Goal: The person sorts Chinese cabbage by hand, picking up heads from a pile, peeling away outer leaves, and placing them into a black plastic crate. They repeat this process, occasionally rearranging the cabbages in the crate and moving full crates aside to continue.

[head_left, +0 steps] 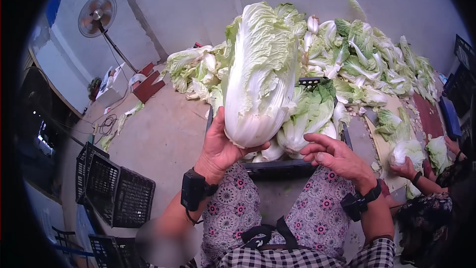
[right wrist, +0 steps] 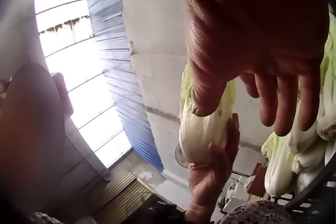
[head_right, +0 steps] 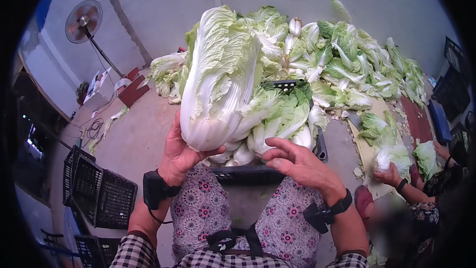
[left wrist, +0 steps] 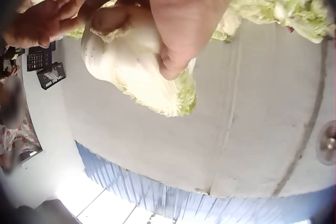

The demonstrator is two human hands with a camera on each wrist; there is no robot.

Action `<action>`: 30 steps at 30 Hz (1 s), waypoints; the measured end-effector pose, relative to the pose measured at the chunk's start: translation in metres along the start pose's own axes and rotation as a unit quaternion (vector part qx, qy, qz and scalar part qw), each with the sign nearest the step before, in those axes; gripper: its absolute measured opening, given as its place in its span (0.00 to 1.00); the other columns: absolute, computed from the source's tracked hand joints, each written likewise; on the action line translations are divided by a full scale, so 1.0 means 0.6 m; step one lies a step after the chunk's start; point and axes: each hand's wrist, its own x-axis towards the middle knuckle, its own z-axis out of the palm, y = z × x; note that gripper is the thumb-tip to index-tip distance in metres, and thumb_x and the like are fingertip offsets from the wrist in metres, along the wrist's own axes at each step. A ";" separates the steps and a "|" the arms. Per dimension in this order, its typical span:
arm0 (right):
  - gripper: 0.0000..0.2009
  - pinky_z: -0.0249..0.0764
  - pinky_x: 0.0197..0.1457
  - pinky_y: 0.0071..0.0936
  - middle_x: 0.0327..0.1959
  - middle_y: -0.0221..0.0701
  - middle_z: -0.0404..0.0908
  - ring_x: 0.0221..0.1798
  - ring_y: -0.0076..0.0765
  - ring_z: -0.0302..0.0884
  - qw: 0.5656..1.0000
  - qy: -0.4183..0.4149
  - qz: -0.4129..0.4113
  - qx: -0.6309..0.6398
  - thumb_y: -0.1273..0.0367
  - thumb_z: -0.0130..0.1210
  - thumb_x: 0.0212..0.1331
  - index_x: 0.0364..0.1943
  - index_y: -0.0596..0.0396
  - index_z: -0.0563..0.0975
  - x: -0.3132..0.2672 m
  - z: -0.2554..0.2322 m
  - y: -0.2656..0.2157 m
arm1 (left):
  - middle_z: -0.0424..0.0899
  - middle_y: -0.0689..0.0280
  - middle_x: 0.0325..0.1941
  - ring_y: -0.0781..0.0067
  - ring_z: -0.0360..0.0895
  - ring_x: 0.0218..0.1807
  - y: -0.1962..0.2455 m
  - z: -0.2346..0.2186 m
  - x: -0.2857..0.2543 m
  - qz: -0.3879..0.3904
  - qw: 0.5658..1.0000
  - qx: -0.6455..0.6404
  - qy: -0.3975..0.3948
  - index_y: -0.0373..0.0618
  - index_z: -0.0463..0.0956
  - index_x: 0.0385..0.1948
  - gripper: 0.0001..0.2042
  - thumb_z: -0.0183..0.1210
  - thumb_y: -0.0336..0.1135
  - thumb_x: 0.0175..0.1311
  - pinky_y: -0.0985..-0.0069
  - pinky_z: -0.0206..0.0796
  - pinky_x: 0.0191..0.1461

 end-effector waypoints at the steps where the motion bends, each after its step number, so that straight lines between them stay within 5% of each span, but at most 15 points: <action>1: 0.33 0.69 0.54 0.27 0.53 0.36 0.73 0.53 0.31 0.73 1.000 0.005 -0.009 0.014 0.56 0.55 0.58 0.63 0.61 0.59 0.005 0.012 -0.005 | 0.59 0.53 0.67 0.41 0.59 0.66 -0.018 0.002 0.005 -0.007 1.000 -0.001 0.001 0.50 0.55 0.65 0.33 0.48 0.58 0.63 0.29 0.53 0.58; 6: 0.39 0.73 0.54 0.32 0.57 0.36 0.70 0.55 0.30 0.72 0.983 0.082 -0.045 0.155 0.49 0.58 0.55 0.64 0.58 0.56 0.034 0.027 0.007 | 0.62 0.57 0.66 0.54 0.64 0.64 -0.096 -0.023 0.037 -0.051 0.985 0.158 0.050 0.47 0.53 0.65 0.32 0.54 0.49 0.63 0.46 0.61 0.61; 11: 0.26 0.70 0.59 0.34 0.53 0.37 0.74 0.53 0.35 0.75 0.960 0.112 -0.025 0.257 0.63 0.53 0.62 0.59 0.64 0.61 0.025 0.001 0.055 | 0.65 0.60 0.63 0.58 0.66 0.63 -0.117 -0.031 0.044 -0.087 0.963 0.251 0.054 0.47 0.51 0.66 0.33 0.55 0.45 0.62 0.52 0.65 0.60; 13: 0.28 0.71 0.57 0.32 0.53 0.37 0.74 0.53 0.32 0.74 0.964 0.136 -0.029 0.227 0.63 0.56 0.60 0.60 0.63 0.61 0.027 0.003 0.063 | 0.64 0.60 0.65 0.58 0.65 0.64 -0.116 -0.033 0.042 -0.108 0.957 0.265 0.049 0.46 0.51 0.66 0.34 0.55 0.47 0.61 0.52 0.63 0.61; 20: 0.35 0.67 0.59 0.30 0.55 0.41 0.71 0.56 0.34 0.70 0.975 0.198 -0.076 0.061 0.64 0.59 0.56 0.63 0.64 0.55 0.038 0.035 0.057 | 0.65 0.59 0.64 0.60 0.65 0.64 -0.125 -0.022 0.035 -0.003 0.949 0.303 0.086 0.44 0.52 0.65 0.39 0.62 0.50 0.56 0.54 0.61 0.63; 30: 0.50 0.64 0.64 0.36 0.65 0.49 0.56 0.68 0.43 0.57 0.968 0.178 -0.160 0.077 0.61 0.67 0.47 0.67 0.63 0.44 0.037 0.058 0.039 | 0.68 0.59 0.60 0.63 0.69 0.60 -0.114 -0.023 0.027 0.048 0.963 0.240 0.111 0.40 0.53 0.62 0.36 0.64 0.38 0.54 0.62 0.64 0.62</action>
